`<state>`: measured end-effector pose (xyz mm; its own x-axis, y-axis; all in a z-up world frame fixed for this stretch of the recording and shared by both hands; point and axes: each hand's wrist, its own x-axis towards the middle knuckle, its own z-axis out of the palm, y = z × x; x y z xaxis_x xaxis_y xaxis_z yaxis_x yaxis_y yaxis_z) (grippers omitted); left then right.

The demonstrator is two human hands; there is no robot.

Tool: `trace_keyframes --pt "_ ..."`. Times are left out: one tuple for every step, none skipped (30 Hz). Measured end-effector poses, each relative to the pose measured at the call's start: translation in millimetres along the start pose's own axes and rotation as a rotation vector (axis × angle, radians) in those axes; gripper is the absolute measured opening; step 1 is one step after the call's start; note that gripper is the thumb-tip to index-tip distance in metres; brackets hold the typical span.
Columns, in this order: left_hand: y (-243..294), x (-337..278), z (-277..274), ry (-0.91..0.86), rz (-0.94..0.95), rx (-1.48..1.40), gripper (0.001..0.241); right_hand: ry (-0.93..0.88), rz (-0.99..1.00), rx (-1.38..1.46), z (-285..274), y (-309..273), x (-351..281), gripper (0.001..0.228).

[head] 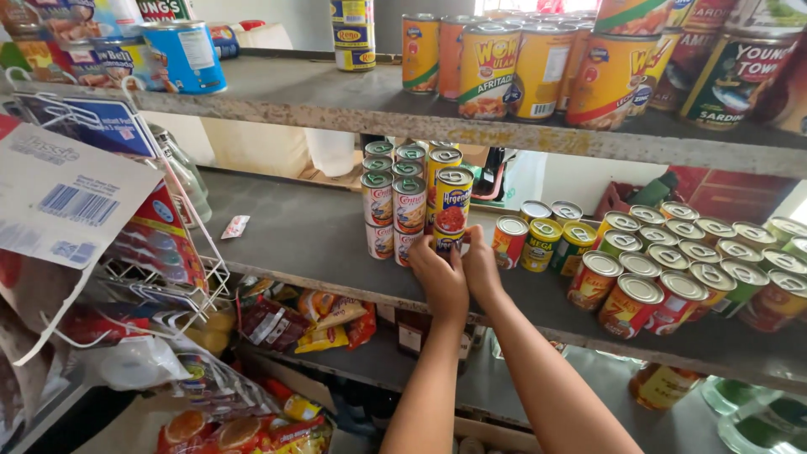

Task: Stocking canned food items onto shelves from a cardboard box.

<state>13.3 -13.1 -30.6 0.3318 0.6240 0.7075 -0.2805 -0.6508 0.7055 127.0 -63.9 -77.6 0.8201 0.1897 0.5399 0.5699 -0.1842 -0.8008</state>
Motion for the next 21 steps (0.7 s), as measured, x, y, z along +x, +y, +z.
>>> trace_keyframes --pt "-2.3 -1.2 2.6 0.000 0.001 0.001 0.053 0.000 0.000 0.001 1.6 9.9 2.6 0.024" --pt "-5.4 -1.0 4.5 0.003 0.004 0.002 0.052 -0.004 0.060 0.130 5.3 19.0 6.4 0.015" --pt "-8.5 -0.6 6.1 0.006 0.006 0.003 0.050 -0.008 0.120 0.258 9.2 27.9 10.0 0.010" --pt "-9.3 0.3 6.7 0.011 0.008 0.006 0.050 -0.011 0.117 0.261 10.4 22.2 10.0 0.010" --pt "-10.2 1.4 7.5 0.019 0.027 -0.001 0.050 0.009 0.049 0.120 11.6 16.6 10.0 0.016" --pt "-10.8 -0.2 8.2 0.024 0.043 -0.008 0.050 0.030 -0.016 -0.023 11.2 12.3 7.5 0.025" --pt "-10.5 -0.2 8.3 0.024 0.042 -0.005 0.050 0.028 -0.015 -0.022 12.0 11.1 8.2 0.025" --pt "-10.5 -0.9 7.7 0.021 0.036 -0.013 0.049 0.043 -0.080 -0.011 13.1 10.0 7.8 0.028" --pt "-10.5 -1.7 7.1 0.018 0.030 -0.021 0.048 0.057 -0.146 0.000 14.3 9.0 7.3 0.030" --pt "-9.9 -1.4 5.9 0.018 0.029 -0.018 0.048 0.055 -0.144 0.002 15.0 9.3 7.1 0.030" --pt "-9.2 -1.1 4.8 0.009 0.021 -0.017 0.048 0.048 -0.120 0.005 15.5 9.7 6.9 0.030" --pt "-8.0 -1.7 4.2 -0.002 0.012 -0.018 0.047 0.042 -0.095 0.008 14.9 10.5 6.2 0.029" --pt "-7.6 -1.6 4.2 -0.005 0.011 -0.016 0.047 0.042 -0.092 0.008 17.0 20.1 7.4 0.029" --pt "-6.9 -1.5 4.3 0.000 0.016 -0.017 0.047 0.120 -0.260 -0.127 19.1 29.5 8.6 0.034" --pt "-6.1 -1.4 4.2 0.006 0.021 -0.017 0.047 0.195 -0.430 -0.262 21.0 38.7 9.8 0.038" --pt "-7.1 -3.1 3.7 0.002 0.022 -0.016 0.047 0.196 -0.426 -0.262 19.2 29.5 7.2 0.038" --pt "-8.0 -4.7 3.1 0.010 0.022 -0.039 0.047 0.153 -0.256 -0.197 17.4 20.1 4.7 0.039" --pt "-8.4 -3.6 4.0 0.023 0.026 -0.064 0.047 0.106 -0.092 -0.132 15.7 9.5 6.2 0.040" --pt "-9.7 -3.0 4.6 0.025 0.029 -0.065 0.047 0.107 -0.096 -0.130 12.7 -5.7 2.7 0.040" --pt "-10.9 -3.3 4.9 0.029 0.029 -0.091 0.046 0.143 -0.181 -0.126 9.5 -20.8 -1.6 0.045" --pt "-12.4 -3.6 5.2 0.033 0.030 -0.117 0.046 0.179 -0.267 -0.122 6.4 -35.7 -6.0 0.050"
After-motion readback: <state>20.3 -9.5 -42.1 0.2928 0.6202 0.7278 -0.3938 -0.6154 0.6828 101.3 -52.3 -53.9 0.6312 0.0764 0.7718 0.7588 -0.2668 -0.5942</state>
